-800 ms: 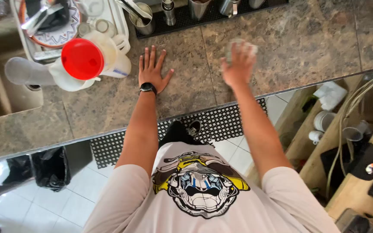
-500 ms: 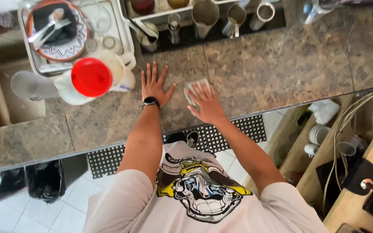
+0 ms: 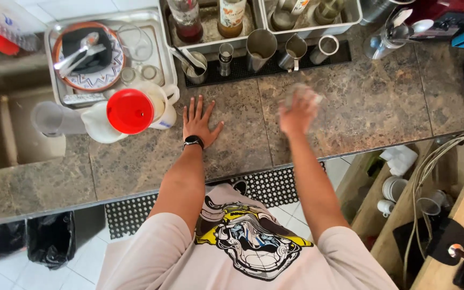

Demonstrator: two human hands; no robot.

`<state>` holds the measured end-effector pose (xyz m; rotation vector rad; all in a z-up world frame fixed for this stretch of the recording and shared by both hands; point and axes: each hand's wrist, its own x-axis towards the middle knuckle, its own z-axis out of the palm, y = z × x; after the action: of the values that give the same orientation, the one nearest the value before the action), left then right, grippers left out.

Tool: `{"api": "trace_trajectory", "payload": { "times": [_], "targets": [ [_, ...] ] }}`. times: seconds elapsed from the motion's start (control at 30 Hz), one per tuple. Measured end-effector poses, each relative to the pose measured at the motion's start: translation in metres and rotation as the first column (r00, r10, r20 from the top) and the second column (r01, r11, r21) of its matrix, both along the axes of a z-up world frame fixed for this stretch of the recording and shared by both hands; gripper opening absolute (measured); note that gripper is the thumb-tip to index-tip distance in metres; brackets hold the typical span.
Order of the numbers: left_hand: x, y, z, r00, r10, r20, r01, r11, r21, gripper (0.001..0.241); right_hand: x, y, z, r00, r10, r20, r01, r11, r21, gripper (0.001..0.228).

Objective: Wiping down the surface of a service counter with a cloth.

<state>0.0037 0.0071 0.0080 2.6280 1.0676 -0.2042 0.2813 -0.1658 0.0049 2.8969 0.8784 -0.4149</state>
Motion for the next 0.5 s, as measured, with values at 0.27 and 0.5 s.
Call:
{"api": "trace_trajectory", "payload": {
  "times": [0.27,0.5],
  "targets": [
    [-0.003,0.002,-0.002,1.0,-0.012,0.028,0.012,1.0,0.001,0.082,-0.117,-0.043,0.007,0.86,0.504,0.083,-0.499,0.793,0.35,0.071],
    [-0.001,-0.001,-0.004,0.999,0.007,-0.048,-0.007,1.0,0.0,0.079,-0.017,-0.084,-0.001,0.992,0.115,-0.052,-0.1,0.967,0.232,0.079]
  ]
}}
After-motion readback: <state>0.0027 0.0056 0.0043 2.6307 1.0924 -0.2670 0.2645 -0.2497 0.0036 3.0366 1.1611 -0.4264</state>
